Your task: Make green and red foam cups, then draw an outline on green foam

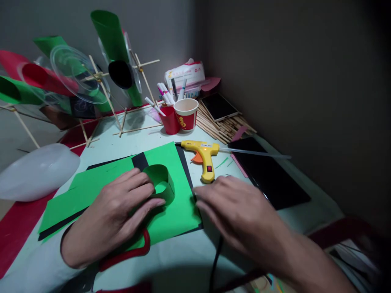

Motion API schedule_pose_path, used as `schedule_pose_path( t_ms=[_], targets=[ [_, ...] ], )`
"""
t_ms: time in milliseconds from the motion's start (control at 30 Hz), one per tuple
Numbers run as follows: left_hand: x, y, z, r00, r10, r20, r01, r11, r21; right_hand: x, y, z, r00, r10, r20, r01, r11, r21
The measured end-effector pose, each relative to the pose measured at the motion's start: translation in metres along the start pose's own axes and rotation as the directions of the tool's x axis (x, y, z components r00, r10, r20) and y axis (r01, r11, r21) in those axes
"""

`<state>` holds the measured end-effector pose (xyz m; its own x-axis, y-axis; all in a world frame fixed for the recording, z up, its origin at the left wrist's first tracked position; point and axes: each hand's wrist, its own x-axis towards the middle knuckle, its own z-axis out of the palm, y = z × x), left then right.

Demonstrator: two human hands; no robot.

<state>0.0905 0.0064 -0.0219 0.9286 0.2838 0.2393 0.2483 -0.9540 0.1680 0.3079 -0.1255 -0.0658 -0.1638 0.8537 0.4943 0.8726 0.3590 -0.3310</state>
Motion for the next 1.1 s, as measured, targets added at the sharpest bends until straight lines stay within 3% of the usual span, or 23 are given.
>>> schedule_pose_path(
  t_ms=[100, 200, 333, 567, 833, 1100],
  targets=[
    [-0.002, -0.003, 0.002, 1.0, 0.004, 0.01, -0.004, 0.999, -0.047, 0.008, 0.011, -0.014, 0.974, 0.227, 0.007, -0.225, 0.967, -0.116],
    [-0.003, -0.005, 0.003, 1.0, 0.004, 0.018, -0.003, 0.998, -0.065, 0.021, 0.019, -0.018, 0.934, 0.336, 0.12, -0.31, 0.931, -0.193],
    [-0.003, -0.007, 0.005, 1.0, 0.01, 0.012, -0.009, 0.998, -0.063, 0.036, 0.024, -0.012, 0.897, 0.371, 0.239, -0.315, 0.918, -0.241],
    [-0.003, -0.009, 0.005, 0.999, 0.037, -0.004, -0.037, 0.998, -0.041, 0.043, 0.028, -0.001, 0.876, 0.432, 0.214, -0.365, 0.884, -0.291],
    [0.0, -0.01, 0.004, 0.997, 0.082, 0.005, -0.082, 0.996, -0.043, 0.051, 0.017, 0.005, 0.789, 0.606, 0.103, -0.521, 0.748, -0.412],
    [-0.001, -0.013, 0.001, 0.996, 0.085, 0.037, -0.081, 0.992, -0.093, 0.057, 0.015, 0.007, 0.781, 0.619, 0.088, -0.522, 0.723, -0.452]
  ],
)
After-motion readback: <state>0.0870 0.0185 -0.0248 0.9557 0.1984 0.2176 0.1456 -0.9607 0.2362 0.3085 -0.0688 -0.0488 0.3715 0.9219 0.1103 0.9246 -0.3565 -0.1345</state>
